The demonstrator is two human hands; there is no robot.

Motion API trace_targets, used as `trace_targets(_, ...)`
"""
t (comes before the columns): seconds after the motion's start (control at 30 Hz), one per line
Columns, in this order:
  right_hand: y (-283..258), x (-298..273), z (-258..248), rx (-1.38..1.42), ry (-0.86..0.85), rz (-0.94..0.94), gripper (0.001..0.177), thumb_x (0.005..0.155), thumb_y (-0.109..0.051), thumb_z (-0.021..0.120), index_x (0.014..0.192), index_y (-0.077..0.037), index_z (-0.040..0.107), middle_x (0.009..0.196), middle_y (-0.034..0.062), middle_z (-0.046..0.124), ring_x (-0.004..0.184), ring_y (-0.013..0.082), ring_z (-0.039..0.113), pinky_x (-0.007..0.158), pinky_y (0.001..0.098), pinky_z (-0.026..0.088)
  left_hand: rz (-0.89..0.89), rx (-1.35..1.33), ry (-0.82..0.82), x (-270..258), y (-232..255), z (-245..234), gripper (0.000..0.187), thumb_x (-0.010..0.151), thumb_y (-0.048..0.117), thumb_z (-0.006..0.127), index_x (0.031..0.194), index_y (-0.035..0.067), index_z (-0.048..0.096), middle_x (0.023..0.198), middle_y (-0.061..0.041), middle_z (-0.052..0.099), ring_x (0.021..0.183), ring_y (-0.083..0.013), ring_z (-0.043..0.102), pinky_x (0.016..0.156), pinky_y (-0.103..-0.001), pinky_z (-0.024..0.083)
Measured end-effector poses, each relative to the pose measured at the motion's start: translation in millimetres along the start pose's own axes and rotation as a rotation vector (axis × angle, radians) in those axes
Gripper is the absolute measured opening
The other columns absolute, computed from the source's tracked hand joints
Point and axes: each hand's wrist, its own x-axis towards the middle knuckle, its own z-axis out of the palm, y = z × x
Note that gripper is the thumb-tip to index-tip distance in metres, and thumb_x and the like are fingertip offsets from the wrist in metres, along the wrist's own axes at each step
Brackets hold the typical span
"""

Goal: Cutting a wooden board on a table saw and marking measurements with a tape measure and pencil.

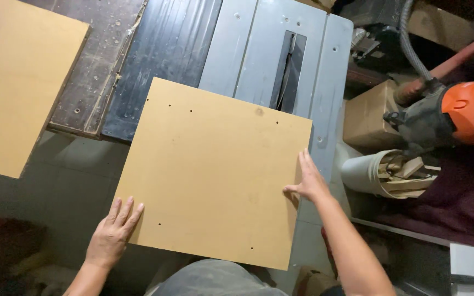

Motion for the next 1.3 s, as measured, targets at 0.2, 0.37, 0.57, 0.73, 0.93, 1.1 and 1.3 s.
trace_targets(0.2,68.1,-50.0,103.8,0.178,0.542,-0.13,0.063,0.091,-0.027,0.073,0.149,-0.014,0.055,0.136,0.0136,0.057,0.131,0.0323,0.055,0.108,0.047,0.047,0.012,0.03,-0.003,5.5,-2.4,0.2,0.077,0.092,0.005,0.057,0.163,0.028,0.037,0.173,-0.005,0.041,0.16,-0.0355,0.043,0.1,-0.038,0.058)
trace_targets(0.37,62.9,-88.0,162.7,0.777,0.168,0.192,0.077,0.093,-0.034,0.069,0.16,-0.013,0.037,0.138,0.0109,0.066,0.12,0.0234,0.068,0.099,0.0394,0.056,0.025,0.103,-0.031,4.4,-1.3,-3.4,0.079,0.09,0.011,0.059,0.163,0.03,0.036,0.173,-0.003,0.041,0.16,-0.0336,0.045,0.089,-0.033,0.061)
trace_targets(0.57,61.4,-90.0,211.9,1.132,0.402,0.048,0.054,0.097,-0.013,0.065,0.148,-0.001,0.051,0.144,0.0155,0.067,0.128,0.0245,0.067,0.108,0.0371,0.054,0.013,0.127,-0.026,3.8,-2.4,-8.2,0.076,0.089,0.015,0.057,0.162,0.03,0.039,0.172,-0.002,0.043,0.158,-0.0311,0.048,0.088,-0.031,0.061)
trace_targets(0.73,61.2,-94.6,204.6,1.225,0.41,0.056,0.052,0.098,-0.01,0.064,0.148,-0.001,0.052,0.142,0.0163,0.068,0.124,0.0249,0.068,0.103,0.0383,0.056,0.034,0.094,0.025,7.8,-0.6,-6.3,0.067,0.094,0.022,0.055,0.16,0.028,0.041,0.168,-0.005,0.048,0.153,-0.0339,0.052,0.094,-0.032,0.06)
trace_targets(0.93,72.6,-92.4,207.4,1.115,0.446,-0.005,0.051,0.095,-0.009,0.067,0.144,-0.003,0.054,0.137,0.0135,0.07,0.123,0.0218,0.068,0.106,0.0351,0.054,0.025,0.04,0.014,5.4,6.5,-4.5,0.072,0.093,0.012,0.056,0.161,0.029,0.04,0.17,-0.004,0.045,0.157,-0.0336,0.049,0.083,-0.032,0.062)
trace_targets(1.1,70.9,-92.2,203.5,1.051,0.37,0.026,0.049,0.096,-0.016,0.066,0.142,-0.006,0.055,0.133,0.0115,0.073,0.12,0.0224,0.07,0.101,0.0367,0.054,0.028,0.08,-0.017,3.4,2.3,3.8,0.071,0.093,0.022,0.053,0.162,0.03,0.037,0.172,-0.005,0.043,0.158,-0.0339,0.047,0.093,-0.03,0.061)
trace_targets(1.3,42.4,-108.7,171.4,1.041,0.29,0.044,0.046,0.099,-0.02,0.063,0.143,-0.008,0.057,0.136,0.0096,0.072,0.124,0.0244,0.07,0.099,0.0398,0.057,0.023,0.092,-0.094,2.5,-3.8,5.4,0.083,0.092,0.008,0.058,0.166,0.031,0.029,0.176,-0.004,0.036,0.162,-0.0329,0.042,0.082,-0.03,0.063)
